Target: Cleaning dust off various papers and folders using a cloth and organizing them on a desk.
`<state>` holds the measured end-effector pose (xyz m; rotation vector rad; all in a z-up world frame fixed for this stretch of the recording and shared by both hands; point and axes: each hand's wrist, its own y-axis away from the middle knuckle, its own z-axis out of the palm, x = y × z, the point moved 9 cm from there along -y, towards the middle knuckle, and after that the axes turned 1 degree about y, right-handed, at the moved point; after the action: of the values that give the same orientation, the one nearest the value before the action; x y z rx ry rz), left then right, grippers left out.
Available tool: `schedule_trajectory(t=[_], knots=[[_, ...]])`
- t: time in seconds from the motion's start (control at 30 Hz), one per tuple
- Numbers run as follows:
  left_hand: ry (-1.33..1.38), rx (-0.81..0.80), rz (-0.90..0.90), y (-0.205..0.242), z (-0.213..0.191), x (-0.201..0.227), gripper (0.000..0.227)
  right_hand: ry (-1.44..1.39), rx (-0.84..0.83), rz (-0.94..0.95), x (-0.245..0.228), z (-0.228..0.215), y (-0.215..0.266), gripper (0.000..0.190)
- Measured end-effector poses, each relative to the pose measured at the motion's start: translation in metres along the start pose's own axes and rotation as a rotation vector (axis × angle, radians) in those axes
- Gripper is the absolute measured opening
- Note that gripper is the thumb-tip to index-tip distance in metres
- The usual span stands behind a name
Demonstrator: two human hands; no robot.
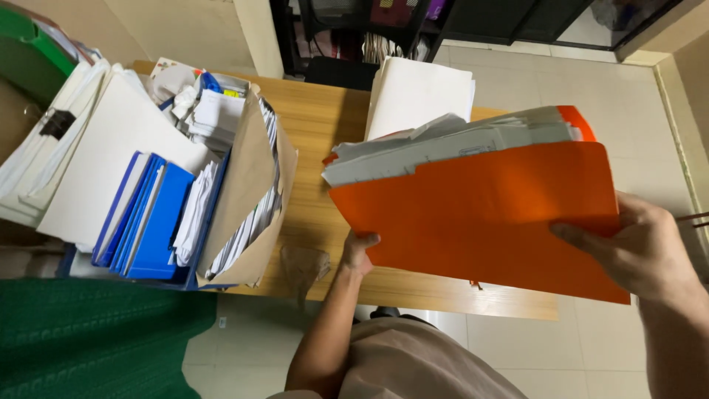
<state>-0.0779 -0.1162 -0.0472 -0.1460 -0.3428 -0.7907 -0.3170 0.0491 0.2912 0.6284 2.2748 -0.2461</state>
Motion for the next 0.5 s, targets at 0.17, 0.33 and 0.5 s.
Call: schedule_trajectory(t=[0.17, 0.33, 0.5], knots=[[-0.075, 0.044, 0.066, 0.002, 0.005, 0.009, 0.078, 0.180, 0.062, 0.025, -0.007, -0.006, 0.006, 0.036], [-0.056, 0.003, 0.046, 0.005, 0.023, 0.013, 0.077, 0.160, 0.068, 0.089, 0.007, -0.011, 0.007, 0.040], [0.040, -0.090, -0.003, 0.008, 0.056, 0.021, 0.083, 0.044, -0.013, 0.068, 0.126, -0.062, -0.012, 0.040]])
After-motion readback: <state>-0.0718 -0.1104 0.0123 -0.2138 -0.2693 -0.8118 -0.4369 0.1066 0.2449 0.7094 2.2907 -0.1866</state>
